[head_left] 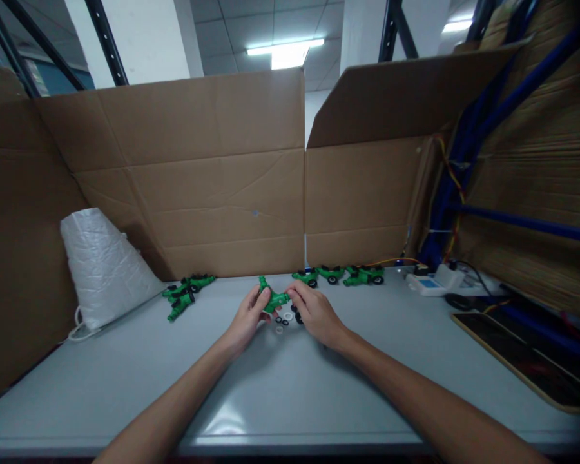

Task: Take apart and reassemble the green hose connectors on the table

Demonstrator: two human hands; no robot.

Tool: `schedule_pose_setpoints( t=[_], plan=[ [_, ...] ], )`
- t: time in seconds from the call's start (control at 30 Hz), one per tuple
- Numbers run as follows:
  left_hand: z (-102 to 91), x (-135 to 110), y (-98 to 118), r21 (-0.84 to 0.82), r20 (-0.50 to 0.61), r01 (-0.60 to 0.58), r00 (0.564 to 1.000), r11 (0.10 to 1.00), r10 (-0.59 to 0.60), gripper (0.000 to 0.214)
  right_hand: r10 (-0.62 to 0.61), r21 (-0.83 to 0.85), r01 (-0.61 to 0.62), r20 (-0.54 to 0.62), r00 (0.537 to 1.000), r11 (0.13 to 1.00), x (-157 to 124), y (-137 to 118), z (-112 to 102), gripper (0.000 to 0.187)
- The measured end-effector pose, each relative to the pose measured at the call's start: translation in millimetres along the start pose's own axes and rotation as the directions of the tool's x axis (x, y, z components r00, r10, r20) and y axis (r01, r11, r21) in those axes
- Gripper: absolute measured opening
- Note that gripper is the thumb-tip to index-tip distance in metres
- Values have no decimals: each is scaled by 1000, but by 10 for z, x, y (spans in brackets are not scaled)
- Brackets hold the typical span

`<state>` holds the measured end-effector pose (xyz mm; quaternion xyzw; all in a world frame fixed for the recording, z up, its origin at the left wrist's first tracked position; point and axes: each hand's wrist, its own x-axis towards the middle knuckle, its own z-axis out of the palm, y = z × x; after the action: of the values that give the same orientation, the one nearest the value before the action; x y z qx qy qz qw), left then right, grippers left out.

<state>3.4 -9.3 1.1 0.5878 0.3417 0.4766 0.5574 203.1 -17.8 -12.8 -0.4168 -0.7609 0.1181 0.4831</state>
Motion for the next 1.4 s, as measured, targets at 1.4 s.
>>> schedule_pose_setpoints(
  t=[1.4],
  plan=[
    [-46, 64, -75, -105, 57, 110, 993, 988, -104, 56, -24, 39, 26, -53, 998, 999, 11, 49, 40, 24]
  ],
)
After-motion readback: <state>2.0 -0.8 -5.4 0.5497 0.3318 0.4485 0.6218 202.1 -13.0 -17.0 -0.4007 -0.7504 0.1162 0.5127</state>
